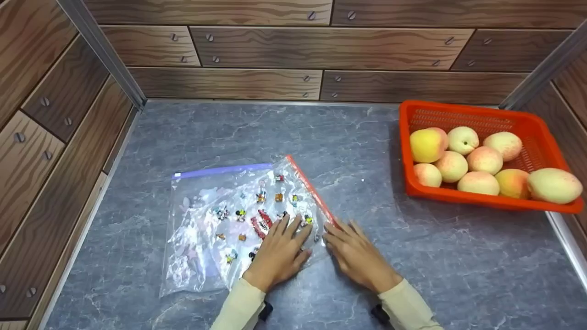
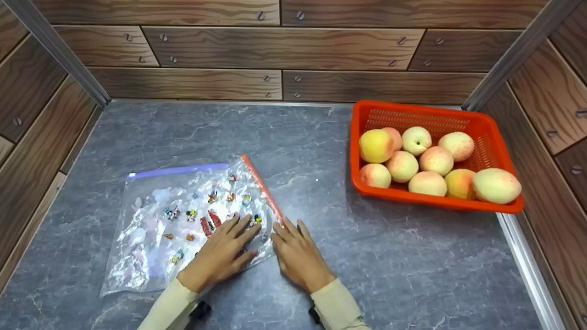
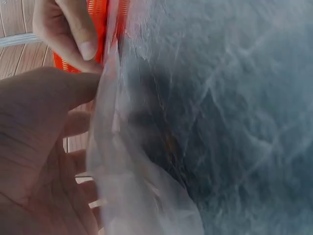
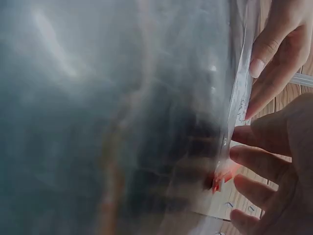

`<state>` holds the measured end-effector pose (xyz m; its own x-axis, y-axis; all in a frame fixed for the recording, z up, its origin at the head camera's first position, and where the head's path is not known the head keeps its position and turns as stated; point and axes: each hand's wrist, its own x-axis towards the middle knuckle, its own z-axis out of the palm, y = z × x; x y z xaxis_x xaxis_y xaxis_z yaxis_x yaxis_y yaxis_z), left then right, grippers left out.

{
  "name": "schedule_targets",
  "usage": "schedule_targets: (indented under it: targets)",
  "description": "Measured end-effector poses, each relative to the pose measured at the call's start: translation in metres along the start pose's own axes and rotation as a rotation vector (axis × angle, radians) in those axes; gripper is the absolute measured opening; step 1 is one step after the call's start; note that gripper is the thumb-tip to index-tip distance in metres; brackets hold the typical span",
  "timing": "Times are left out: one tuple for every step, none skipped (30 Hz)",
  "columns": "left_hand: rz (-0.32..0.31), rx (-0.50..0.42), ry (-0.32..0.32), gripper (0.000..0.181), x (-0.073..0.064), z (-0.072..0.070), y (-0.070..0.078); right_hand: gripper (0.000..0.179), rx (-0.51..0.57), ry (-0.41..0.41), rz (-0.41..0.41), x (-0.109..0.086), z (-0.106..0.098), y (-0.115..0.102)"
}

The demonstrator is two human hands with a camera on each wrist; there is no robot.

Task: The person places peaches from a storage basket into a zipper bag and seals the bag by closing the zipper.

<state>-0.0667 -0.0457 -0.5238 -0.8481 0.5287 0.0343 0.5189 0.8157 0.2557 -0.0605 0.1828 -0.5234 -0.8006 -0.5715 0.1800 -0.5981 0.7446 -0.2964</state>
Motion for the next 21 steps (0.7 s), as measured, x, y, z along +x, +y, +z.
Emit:
schedule_targets:
  targets:
    - [0.007, -0.003, -0.014, 0.055, 0.000, 0.000, 0.000, 0.031, -0.004, 0.003, -0.003, -0.002, 0.001, -0.001]
    - [0.014, -0.004, -0.027, 0.055, 0.000, 0.000, 0.000, 0.030, -0.008, 0.008, -0.007, -0.004, 0.001, -0.001]
    - [0.021, -0.009, -0.040, 0.055, 0.000, -0.001, -0.001, 0.029, -0.010, 0.017, -0.011, -0.006, 0.002, -0.002]
    - [0.027, -0.018, -0.051, 0.055, 0.000, -0.001, -0.001, 0.029, -0.017, 0.027, -0.018, -0.007, 0.003, -0.003]
    - [0.034, -0.028, -0.058, 0.055, 0.000, -0.003, -0.001, 0.028, -0.023, 0.040, -0.024, -0.009, 0.003, -0.004]
    - [0.040, -0.039, -0.066, 0.055, 0.000, -0.004, -0.002, 0.028, -0.031, 0.055, -0.029, -0.011, 0.004, -0.006]
    - [0.046, -0.052, -0.072, 0.055, 0.000, -0.005, -0.002, 0.027, -0.038, 0.070, -0.033, -0.013, 0.005, -0.007]
    - [0.050, -0.064, -0.078, 0.055, 0.000, -0.007, -0.003, 0.027, -0.046, 0.085, -0.037, -0.015, 0.007, -0.009]
    - [0.054, -0.075, -0.081, 0.055, -0.001, -0.009, -0.003, 0.027, -0.052, 0.098, -0.041, -0.017, 0.008, -0.012]
    - [0.056, -0.083, -0.088, 0.055, -0.001, -0.010, -0.003, 0.027, -0.057, 0.111, -0.045, -0.020, 0.009, -0.014]
    - [0.061, -0.082, -0.092, 0.055, -0.002, -0.012, -0.003, 0.027, -0.057, 0.123, -0.045, -0.022, 0.010, -0.016]
    - [0.065, -0.082, -0.098, 0.055, -0.003, -0.013, -0.003, 0.027, -0.057, 0.133, -0.045, -0.024, 0.010, -0.019]
    - [0.070, -0.080, -0.103, 0.055, -0.004, -0.015, -0.002, 0.027, -0.055, 0.141, -0.043, -0.026, 0.011, -0.021]
    - [0.073, -0.079, -0.112, 0.054, -0.004, -0.016, -0.002, 0.027, -0.053, 0.148, -0.040, -0.029, 0.012, -0.023]
    - [0.076, -0.079, -0.123, 0.054, -0.004, -0.017, -0.001, 0.027, -0.053, 0.154, -0.039, -0.031, 0.013, -0.025]
    - [0.075, -0.084, -0.136, 0.054, -0.005, -0.018, -0.001, 0.028, -0.054, 0.159, -0.037, -0.033, 0.013, -0.027]
    - [0.073, -0.090, -0.150, 0.054, -0.005, -0.019, 0.000, 0.028, -0.056, 0.164, -0.039, -0.035, 0.014, -0.029]
    - [0.067, -0.100, -0.166, 0.054, -0.004, -0.020, 0.000, 0.028, -0.060, 0.168, -0.041, -0.036, 0.014, -0.031]
    - [0.059, -0.110, -0.188, 0.055, -0.004, -0.022, 0.001, 0.028, -0.064, 0.172, -0.046, -0.038, 0.015, -0.033]
    - [0.048, -0.122, -0.208, 0.056, -0.003, -0.024, 0.002, 0.027, -0.066, 0.176, -0.052, -0.039, 0.015, -0.035]
    - [0.040, -0.132, -0.223, 0.056, -0.003, -0.026, 0.003, 0.027, -0.068, 0.179, -0.058, -0.040, 0.016, -0.037]
